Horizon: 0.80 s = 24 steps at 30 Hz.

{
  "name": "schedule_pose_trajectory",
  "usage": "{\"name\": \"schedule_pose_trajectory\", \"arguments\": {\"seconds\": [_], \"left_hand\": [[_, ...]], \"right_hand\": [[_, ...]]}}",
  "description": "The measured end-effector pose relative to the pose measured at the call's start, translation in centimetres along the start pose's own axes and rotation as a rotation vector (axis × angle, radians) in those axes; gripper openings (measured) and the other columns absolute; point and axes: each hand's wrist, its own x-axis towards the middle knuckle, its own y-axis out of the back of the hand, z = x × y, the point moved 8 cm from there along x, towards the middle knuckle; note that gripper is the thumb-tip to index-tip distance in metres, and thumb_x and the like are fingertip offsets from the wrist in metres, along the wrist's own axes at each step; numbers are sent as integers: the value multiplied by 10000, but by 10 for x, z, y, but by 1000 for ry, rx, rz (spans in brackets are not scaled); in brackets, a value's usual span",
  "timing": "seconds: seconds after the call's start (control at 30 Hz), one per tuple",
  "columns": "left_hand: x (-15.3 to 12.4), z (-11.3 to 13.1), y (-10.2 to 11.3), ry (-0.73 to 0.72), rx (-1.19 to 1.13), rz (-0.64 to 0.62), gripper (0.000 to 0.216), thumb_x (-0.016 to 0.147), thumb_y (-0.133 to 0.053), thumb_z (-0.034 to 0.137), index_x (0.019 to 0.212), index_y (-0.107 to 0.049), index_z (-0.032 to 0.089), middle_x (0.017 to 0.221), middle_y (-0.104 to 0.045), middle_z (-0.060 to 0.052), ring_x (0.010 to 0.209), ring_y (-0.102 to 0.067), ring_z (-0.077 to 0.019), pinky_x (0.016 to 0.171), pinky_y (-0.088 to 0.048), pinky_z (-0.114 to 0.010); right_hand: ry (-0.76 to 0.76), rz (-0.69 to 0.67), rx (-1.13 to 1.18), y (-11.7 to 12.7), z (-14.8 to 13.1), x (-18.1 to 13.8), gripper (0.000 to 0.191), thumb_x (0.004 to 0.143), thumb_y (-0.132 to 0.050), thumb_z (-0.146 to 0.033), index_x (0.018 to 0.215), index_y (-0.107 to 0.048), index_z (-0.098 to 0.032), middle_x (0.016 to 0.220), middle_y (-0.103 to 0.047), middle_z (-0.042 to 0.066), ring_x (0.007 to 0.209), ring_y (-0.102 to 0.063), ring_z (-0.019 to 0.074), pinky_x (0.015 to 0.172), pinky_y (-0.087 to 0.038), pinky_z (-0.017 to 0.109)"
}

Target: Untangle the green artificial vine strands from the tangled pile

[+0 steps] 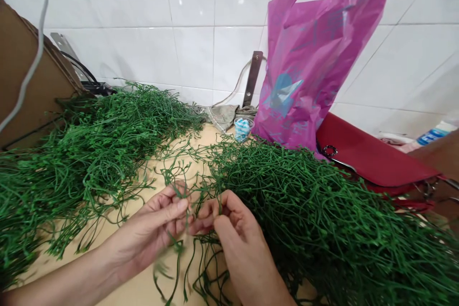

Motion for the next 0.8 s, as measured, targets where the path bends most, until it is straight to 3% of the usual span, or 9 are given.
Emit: {"name": "schedule_pose_trajectory", "arguments": {"seconds": [0.1,0.2,0.3,0.4,0.5,0.67,0.8], "left_hand": [[-1,9,7,-27,-5,79,368,615,-915,170,870,-649,178,695,-632,52,645,-637,-63,648,-540,-155],[1,17,7,-82,15,58,344,628,-906,158,841,-636,169,691,-605,55,654,-617,-54,649,-522,-145],[6,24,11,-190,79,54,324,648,-897,177,816,-620,162,718,-591,58,674,-592,-50,686,-514,-157],[9,29,15,-272,216,61,312,670,-889,250,808,-625,157,698,-563,60,662,-544,-48,686,-483,-158],[8,26,10,-265,324,-24,271,728,-849,295,809,-627,162,688,-553,57,651,-515,-54,665,-452,-164],[2,18,-5,-230,408,-202,196,832,-752,305,933,-639,180,827,-613,8,830,-578,-117,826,-459,-247],[1,18,-6,-236,472,-195,224,815,-764,313,832,-593,170,748,-570,27,709,-496,-89,714,-414,-216]], "right_hand": [[65,62,-78,14,-8,2,125,823,-535,-243,705,-499,-226,731,-622,-13,692,-608,151,717,-497,298],[189,79,-416,21,-21,2,80,816,-484,-172,796,-534,-231,789,-641,1,758,-629,161,741,-503,307],[450,178,-797,22,-44,-8,351,774,-454,-91,1073,-570,-234,1061,-637,61,934,-633,183,802,-531,330],[740,251,-1080,9,-66,-26,478,818,-440,-58,1254,-515,-240,1271,-531,100,1119,-567,206,894,-536,360],[901,128,-1258,-13,-67,-35,427,862,-480,-45,1234,-538,-247,1283,-491,101,1191,-504,221,962,-510,375],[946,-28,-1352,-26,-49,-31,301,912,-502,-59,1176,-590,-174,1180,-512,120,1125,-478,241,948,-498,396],[892,-21,-1322,-20,-43,-26,315,936,-507,-103,1241,-557,-163,1195,-514,121,1108,-492,225,920,-506,361]]}}
